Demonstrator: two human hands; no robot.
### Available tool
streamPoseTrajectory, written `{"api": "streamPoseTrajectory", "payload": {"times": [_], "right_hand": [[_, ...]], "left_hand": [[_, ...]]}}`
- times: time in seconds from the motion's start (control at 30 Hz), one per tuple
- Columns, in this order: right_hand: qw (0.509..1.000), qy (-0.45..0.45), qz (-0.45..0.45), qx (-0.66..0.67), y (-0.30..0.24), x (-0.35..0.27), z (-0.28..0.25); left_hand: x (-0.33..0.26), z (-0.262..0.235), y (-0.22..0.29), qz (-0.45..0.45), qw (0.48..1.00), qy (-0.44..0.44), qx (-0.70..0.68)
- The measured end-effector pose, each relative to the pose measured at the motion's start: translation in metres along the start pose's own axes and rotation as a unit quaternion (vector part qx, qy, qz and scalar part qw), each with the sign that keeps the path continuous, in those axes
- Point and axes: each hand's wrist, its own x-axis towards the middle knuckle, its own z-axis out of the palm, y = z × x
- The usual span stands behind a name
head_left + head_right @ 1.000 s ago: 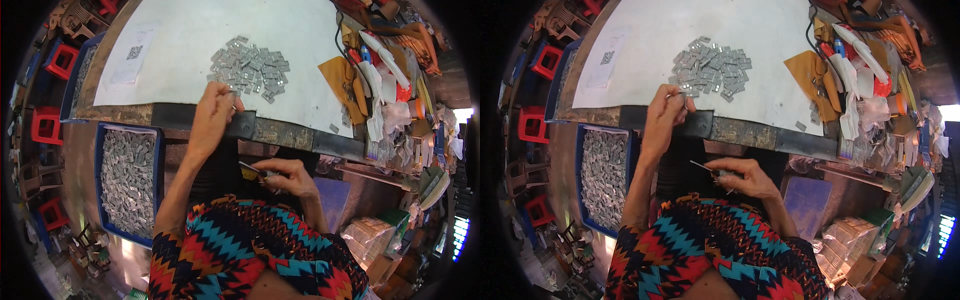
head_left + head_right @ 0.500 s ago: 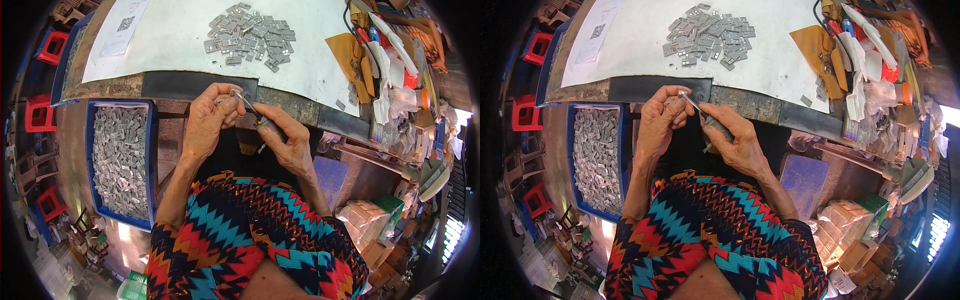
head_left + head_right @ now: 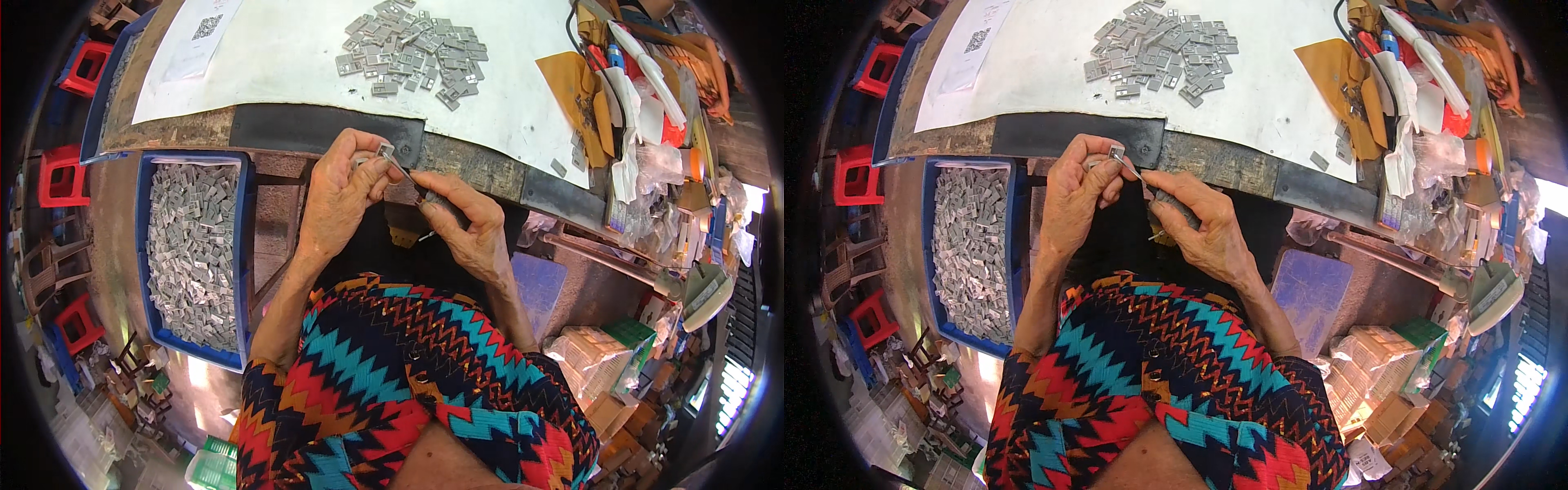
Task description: Manipulating and assembling small metal components using a handheld pick tool on a workbench.
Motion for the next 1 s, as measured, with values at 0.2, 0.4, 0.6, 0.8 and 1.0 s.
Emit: {"api": "streamPoseTrajectory", "payload": {"times": [0.2, 0.4, 0.6, 0.8, 1.0], "right_hand": [[0.994, -0.011, 0.088, 0.057, -0.0036, -0.0036, -0.0020], [0.990, -0.003, 0.117, 0.084, -0.0025, -0.0055, -0.0032], [0.993, 0.003, 0.090, 0.081, 0.0050, -0.0071, 0.0005], [0.990, 0.010, 0.098, 0.096, 0.0025, -0.0081, 0.0033], [0.990, 0.011, 0.100, 0.100, 0.0003, -0.0068, 0.0033]], "left_hand": [[0.0008, -0.0007, -0.0012, 0.001, 1.000, -0.009, -0.028], [0.0002, 0.0017, -0.0004, -0.016, 0.996, -0.019, -0.084], [-0.0010, 0.0018, -0.0007, -0.002, 0.999, -0.013, -0.047], [-0.0024, -0.0001, -0.0025, 0.011, 1.000, -0.007, -0.027], [-0.0032, 0.0001, -0.0018, 0.004, 0.997, -0.008, -0.071]]}}
